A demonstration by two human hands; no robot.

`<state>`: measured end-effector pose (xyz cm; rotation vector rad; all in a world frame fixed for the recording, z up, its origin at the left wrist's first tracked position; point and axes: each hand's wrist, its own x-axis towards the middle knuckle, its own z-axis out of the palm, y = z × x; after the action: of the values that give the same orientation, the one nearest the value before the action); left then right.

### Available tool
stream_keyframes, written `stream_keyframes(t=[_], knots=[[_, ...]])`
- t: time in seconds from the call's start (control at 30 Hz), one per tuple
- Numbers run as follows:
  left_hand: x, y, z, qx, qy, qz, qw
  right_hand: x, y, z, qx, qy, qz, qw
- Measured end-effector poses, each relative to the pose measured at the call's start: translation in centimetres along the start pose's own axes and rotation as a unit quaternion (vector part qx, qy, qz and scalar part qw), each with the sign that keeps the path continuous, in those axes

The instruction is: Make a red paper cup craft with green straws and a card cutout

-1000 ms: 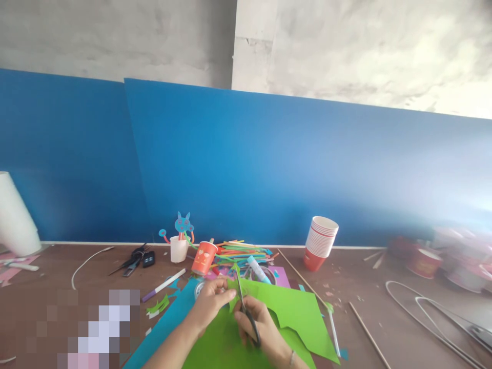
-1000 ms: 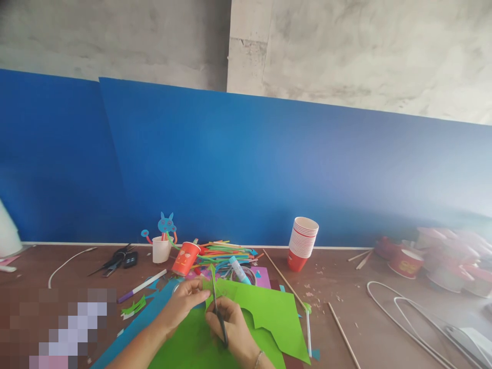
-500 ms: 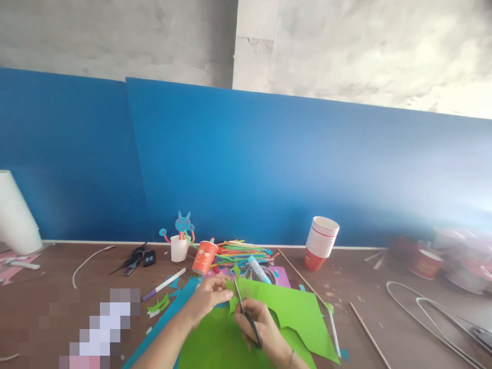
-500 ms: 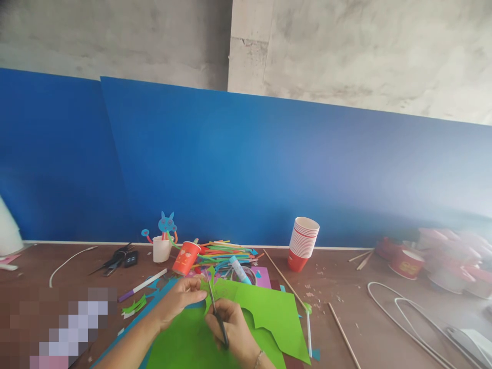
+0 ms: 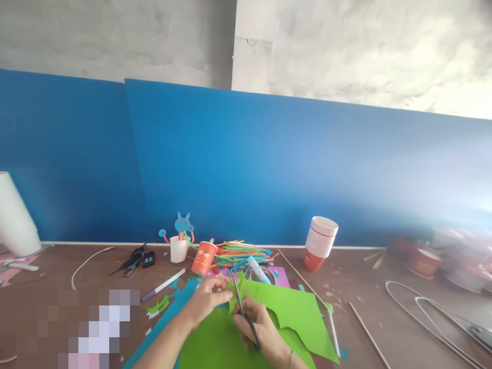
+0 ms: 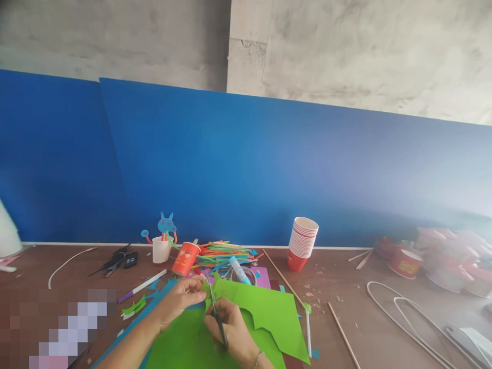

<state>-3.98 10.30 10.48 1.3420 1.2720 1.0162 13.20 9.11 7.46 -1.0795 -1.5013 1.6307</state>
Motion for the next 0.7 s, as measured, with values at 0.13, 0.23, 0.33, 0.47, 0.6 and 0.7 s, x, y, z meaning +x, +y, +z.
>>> stream_keyframes(t=[0.13, 0.23, 0.33, 0.47, 0.6, 0.7], knots=[[0.2, -0.1, -0.4, 0.002, -0.008, -0.002, 1.0, 0.1, -0.2, 0.1, -0.003, -0.001, 0.011, 1.0], [0.3, -0.2, -0.6, 0.004, -0.014, -0.005, 1.0, 0.1, -0.2, 0.1, -0.002, -0.002, 0.014, 1.0], [0.3, -0.1, -0.5, -0.009, -0.007, -0.002, 1.0, 0.1, -0.2, 0.1, -0.003, 0.001, 0.013, 1.0], [0.0, 0.1, 0.2, -0.01, 0.011, 0.006, 1.0, 0.2, 0.0, 0.0, 0.005, 0.012, 0.003, 1.0], [-0.2, -0.1, 0.8, 0.003, 0.024, -0.017, 1.0, 0.3, 0.4, -0.1, 0.007, 0.008, 0.0, 1.0], [-0.1, -0.4, 0.9, -0.002, 0.028, -0.016, 0.999, 0.3, 0.5, -0.1, 0.012, -0.002, -0.011, 1.0]])
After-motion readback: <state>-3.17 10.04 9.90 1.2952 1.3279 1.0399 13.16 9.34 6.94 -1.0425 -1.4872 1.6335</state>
